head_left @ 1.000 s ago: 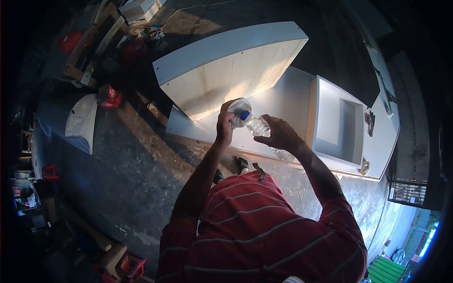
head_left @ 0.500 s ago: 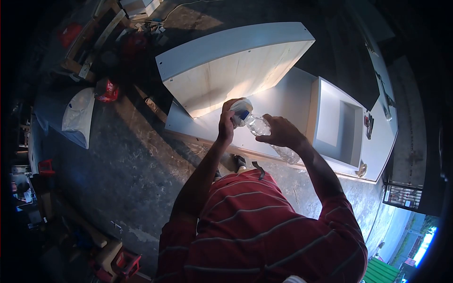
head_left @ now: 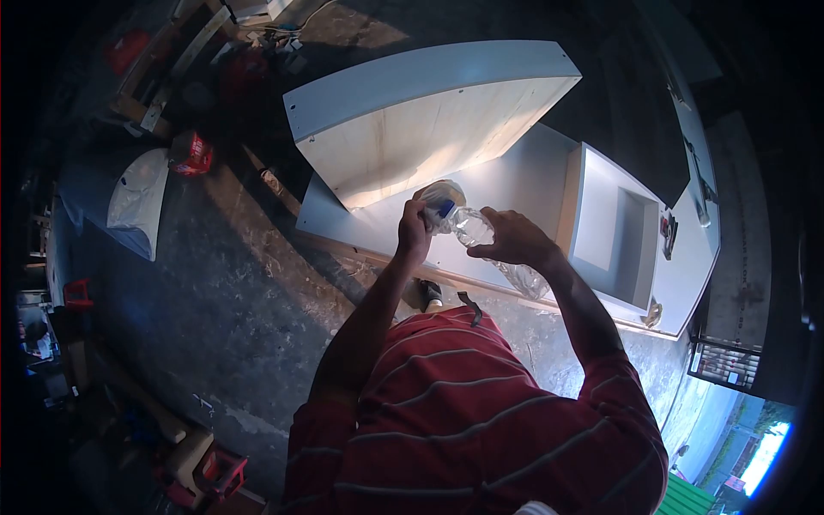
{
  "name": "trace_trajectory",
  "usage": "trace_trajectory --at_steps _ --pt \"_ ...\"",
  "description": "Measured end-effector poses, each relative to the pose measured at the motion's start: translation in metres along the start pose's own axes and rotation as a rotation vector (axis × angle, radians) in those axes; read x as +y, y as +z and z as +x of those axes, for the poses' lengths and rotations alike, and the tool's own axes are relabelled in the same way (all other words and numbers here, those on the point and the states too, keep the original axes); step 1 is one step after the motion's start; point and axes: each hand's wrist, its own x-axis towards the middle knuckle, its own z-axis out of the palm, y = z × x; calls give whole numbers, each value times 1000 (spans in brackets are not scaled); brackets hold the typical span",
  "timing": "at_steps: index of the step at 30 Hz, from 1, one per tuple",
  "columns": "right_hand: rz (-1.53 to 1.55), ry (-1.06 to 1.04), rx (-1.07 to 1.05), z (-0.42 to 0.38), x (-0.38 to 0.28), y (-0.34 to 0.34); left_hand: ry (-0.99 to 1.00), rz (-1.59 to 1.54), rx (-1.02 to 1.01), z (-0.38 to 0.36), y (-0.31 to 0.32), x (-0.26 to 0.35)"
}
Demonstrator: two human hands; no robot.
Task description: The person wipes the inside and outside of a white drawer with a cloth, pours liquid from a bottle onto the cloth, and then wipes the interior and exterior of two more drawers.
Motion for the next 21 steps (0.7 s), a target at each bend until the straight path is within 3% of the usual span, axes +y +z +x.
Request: trace_trajectory --at_steps 2,5,10,16,21 --pt "9 13 -17 0 -1 -1 -94 -234 23 -3 9 3" --pt "35 42 -26 -2 0 0 -158 -317 -39 -6 9 5" --pt "296 -82 165 -8 10 15 -204 -328 -87 -4 9 6" --pt "301 -133 395 -18 30 37 -215 -203 -153 -6 16 12" --pt "308 -111 281 -32 19 20 -140 -193 -112 2 19 0"
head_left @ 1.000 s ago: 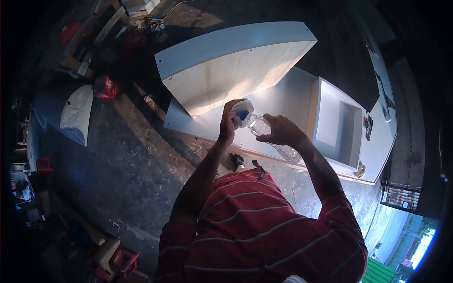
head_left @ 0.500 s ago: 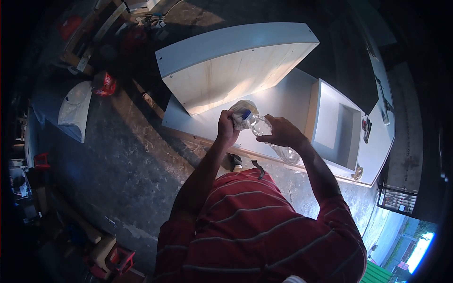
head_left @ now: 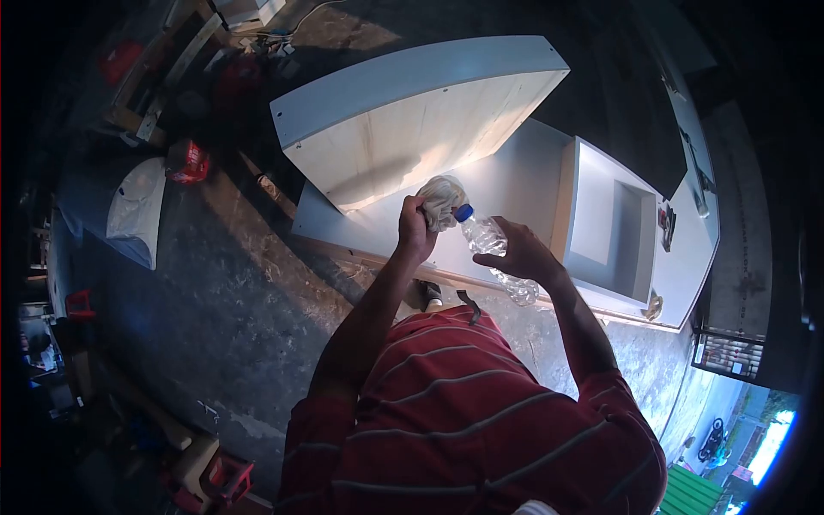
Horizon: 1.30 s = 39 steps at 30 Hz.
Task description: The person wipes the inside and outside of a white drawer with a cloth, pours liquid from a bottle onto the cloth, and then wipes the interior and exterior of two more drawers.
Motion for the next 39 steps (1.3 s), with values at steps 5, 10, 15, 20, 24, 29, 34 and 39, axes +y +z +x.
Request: trace_trajectory --at_steps 5,10,15,20,24,29,34,39 --pt "-22 149 -164 5 -8 -1 22 -89 6 2 8 -6" --pt "-79 97 -159 10 -5 5 -2 -88 18 -4 13 -6" --pt "-137 156 -259 17 -12 0 1 -92 25 -5 7 -8" --pt "-176 141 -299 21 -13 -1 -8 -153 42 -6 6 -5" --pt "-31 107 -236 17 -9 5 -13 -154 67 -7 8 0" --pt "114 33 -86 8 14 30 -12 -143 52 -6 14 5" --pt "104 171 276 -8 51 34 -18 -239 20 -6 14 5" --pt "190 424 715 -25 134 46 -35 -261 4 -8 9 8"
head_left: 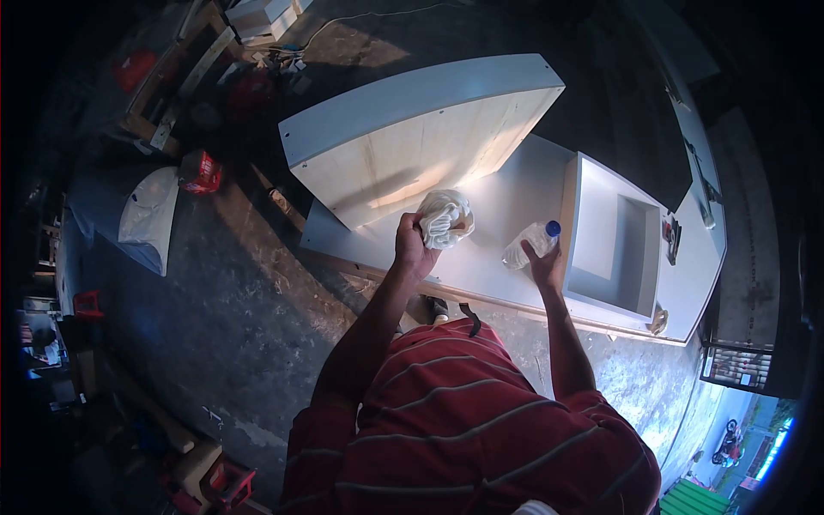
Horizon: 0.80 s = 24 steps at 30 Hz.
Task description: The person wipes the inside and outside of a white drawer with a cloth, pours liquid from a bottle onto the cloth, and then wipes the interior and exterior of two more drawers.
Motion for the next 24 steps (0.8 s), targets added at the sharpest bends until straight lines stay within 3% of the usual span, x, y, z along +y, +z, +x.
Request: trace_trajectory --at_steps 2,3,5,19,21,23,24 --pt "-94 -43 227 7 19 -7 -17 31 -31 -3 1 2" --pt "-116 41 313 12 36 -8 -11 36 -32 -4 2 3" --pt "-80 85 373 18 59 -13 -25 61 -25 -7 5 4" --pt "-71 50 324 8 88 -15 -42 72 -6 -10 4 3" --pt "-119 -8 414 5 102 -12 -41 63 -37 -10 1 5" --pt "-56 39 478 -12 111 -1 -24 58 -30 -13 3 7" --pt "-12 221 519 -23 124 9 -15 54 -16 -17 7 9"
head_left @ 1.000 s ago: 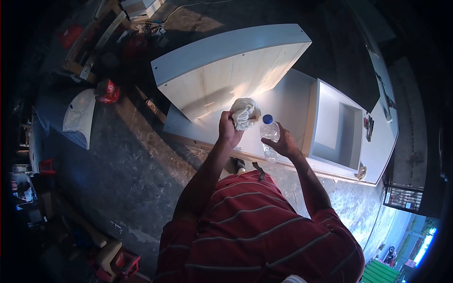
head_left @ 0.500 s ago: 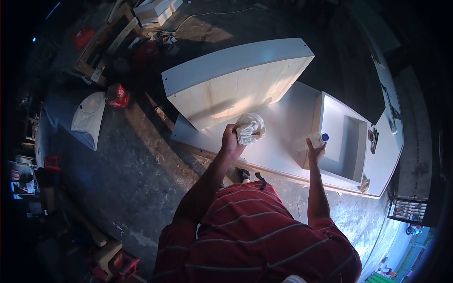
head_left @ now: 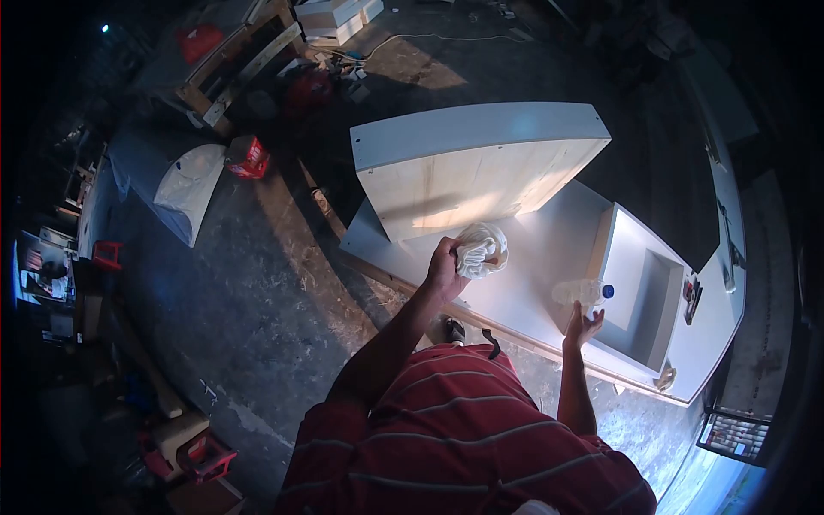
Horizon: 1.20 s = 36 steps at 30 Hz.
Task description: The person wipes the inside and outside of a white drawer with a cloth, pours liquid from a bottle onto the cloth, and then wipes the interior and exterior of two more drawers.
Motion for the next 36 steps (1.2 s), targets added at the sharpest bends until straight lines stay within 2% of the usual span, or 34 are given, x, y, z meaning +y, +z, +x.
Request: trace_trajectory --at_steps 1,3,5,7,9,11,12,13,15,16,17,19,20,21,22,23,25,26,27,28,29,30,31,32,33,35,36 --pt "0 186 36 -10 8 2 9 -3 13 -3 3 4" --pt "500 371 -276 -52 -12 -1 2 24 19 -6 4 12" --pt "543 603 -734 -81 -104 -12 -24 47 30 -13 8 18" --pt "812 587 -1106 -86 -188 -10 -76 185 11 -25 29 34" --pt "903 662 -1347 -68 -268 0 -125 316 -65 -27 39 47" --pt "947 562 -1621 -50 -323 7 -201 415 -189 -34 64 67" --pt "879 546 -1723 -43 -351 1 -227 493 -187 -39 83 77" --pt "910 571 -1820 -39 -374 -4 -209 623 -67 -34 87 85" --pt "671 167 -1907 -30 -409 -18 -163 731 -71 -38 120 109" --pt "706 314 -1846 -31 -415 -14 -101 831 -134 -42 138 118" --pt "722 220 -1827 -30 -425 -14 -36 929 -194 -45 156 127" --pt "781 239 -1788 -27 -444 -15 -15 1002 -223 -37 172 142" --pt "831 167 -1859 -20 -450 -9 28 1016 -178 -35 180 147" --pt "891 265 -1802 -19 -456 -5 70 1029 -134 -32 187 153" --pt "921 233 -1754 -19 -462 -2 208 1122 -197 -14 176 158" --pt "952 205 -1704 -19 -466 -1 439 1480 -72 -11 179 163" --pt "989 215 -1584 -14 -474 -5 704 1563 -1 -5 179 174" --pt "1056 249 -1534 -5 -476 -3 893 1596 214 -7 175 176" --pt "1043 180 -1367 9 -476 3 897 1595 213 -11 169 183" --pt "1120 55 -1239 23 -476 3 1031 1672 255 -17 161 194" --pt "1120 -147 -1011 37 -475 2 1161 1746 298 -21 152 203" --pt "1088 -341 -827 62 -465 15 1157 1745 293 -22 142 209" --pt "937 -559 -560 80 -460 24 1104 1675 384 -20 131 214" --pt "602 -885 -223 100 -454 36 1050 1604 473 -16 118 217" --pt "234 -1166 124 111 -445 47 1045 1604 468 -8 99 220" --pt "73 -1265 -257 111 -420 70 1146 1508 477 11 68 223" --pt "40 -1312 -199 101 -410 82 998 1337 489 12 67 220"
